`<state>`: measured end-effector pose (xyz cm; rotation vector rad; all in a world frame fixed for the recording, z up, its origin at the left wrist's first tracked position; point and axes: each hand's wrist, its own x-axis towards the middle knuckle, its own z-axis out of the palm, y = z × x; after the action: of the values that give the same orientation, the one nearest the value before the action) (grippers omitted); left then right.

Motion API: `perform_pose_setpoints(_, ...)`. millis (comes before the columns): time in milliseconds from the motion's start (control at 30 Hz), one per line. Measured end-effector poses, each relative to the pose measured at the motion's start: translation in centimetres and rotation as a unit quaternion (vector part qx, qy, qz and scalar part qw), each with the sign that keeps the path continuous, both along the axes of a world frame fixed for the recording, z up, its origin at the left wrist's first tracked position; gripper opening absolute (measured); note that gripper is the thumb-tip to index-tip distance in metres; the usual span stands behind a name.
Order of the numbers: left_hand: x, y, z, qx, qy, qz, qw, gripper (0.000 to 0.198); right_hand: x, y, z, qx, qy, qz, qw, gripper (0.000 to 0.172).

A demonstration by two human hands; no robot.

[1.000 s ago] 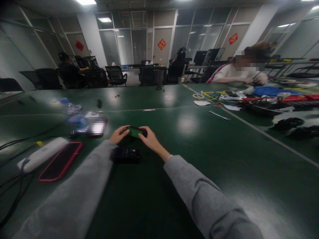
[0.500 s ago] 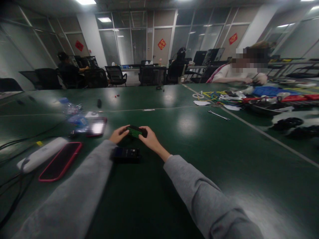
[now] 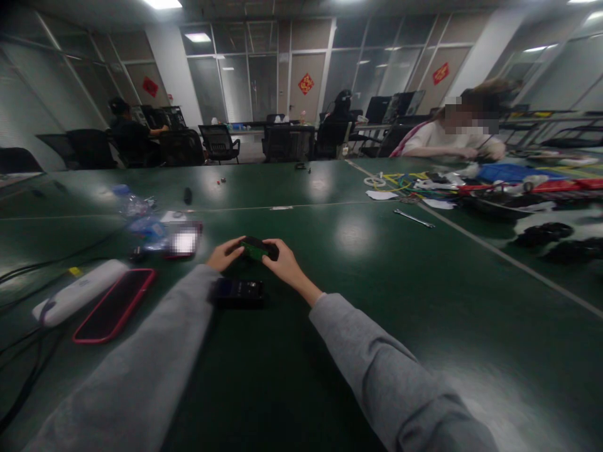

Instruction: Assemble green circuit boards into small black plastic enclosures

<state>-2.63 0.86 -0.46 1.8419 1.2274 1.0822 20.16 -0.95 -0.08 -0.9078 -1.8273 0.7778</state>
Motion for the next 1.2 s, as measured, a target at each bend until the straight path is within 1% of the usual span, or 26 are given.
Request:
perform_pose_setpoints(167,0.1,-0.2,0.2,-0.003,-0.008,-0.001,1.0,0.054,0.1,0.1,-0.2,-0.005,0.0,0.002,1.0,0.04)
perform_pose_setpoints(467,0.0,-0.1,0.1,0.001,-0.011,-0.004,1.0,0.052,0.2,0.0,-0.1,0.003,-0.017,-0.005,1.0,0.042)
perform_pose_setpoints(567,-0.1,0.1,-0.1,0.005,-0.015,-0.007,1.0,0.052,0.0,-0.3,0.2,0.025,-0.028,-0.018,0.999,0.041)
perform_pose_setpoints(633,-0.2,0.2,-0.3,0.007,-0.017,-0.005,1.0,0.051,-0.1,-0.7,0.7,0.062,-0.042,-0.031,0.997,0.039)
perform_pose_setpoints(700,-0.3,0.4,-0.7,0.009,-0.014,0.0,1.0,0.051,-0.3,-1.3,1.2,0.112,-0.075,-0.045,0.99,0.039)
perform_pose_setpoints(767,-0.4,0.6,-1.1,0.01,-0.018,0.002,1.0,0.051,-0.5,-1.9,1.7,0.159,-0.13,-0.046,0.978,0.045)
perform_pose_setpoints(867,-0.4,0.9,-1.6,0.01,-0.029,0.017,0.999,0.048,-0.6,-2.6,2.2,0.207,-0.212,-0.012,0.955,0.059)
perform_pose_setpoints(967,-0.5,1.0,-1.6,0.011,-0.021,0.041,0.999,0.043,-0.6,-2.8,2.4,0.231,-0.252,0.014,0.94,0.065)
perform_pose_setpoints(1067,-0.5,0.9,-1.3,0.013,-0.005,0.048,0.999,0.038,-0.7,-2.9,2.5,0.251,-0.282,0.025,0.926,0.063)
perform_pose_setpoints(1200,-0.4,0.6,-0.9,0.013,0.012,0.042,0.999,0.038,-0.8,-3.2,2.7,0.274,-0.314,0.017,0.909,0.053)
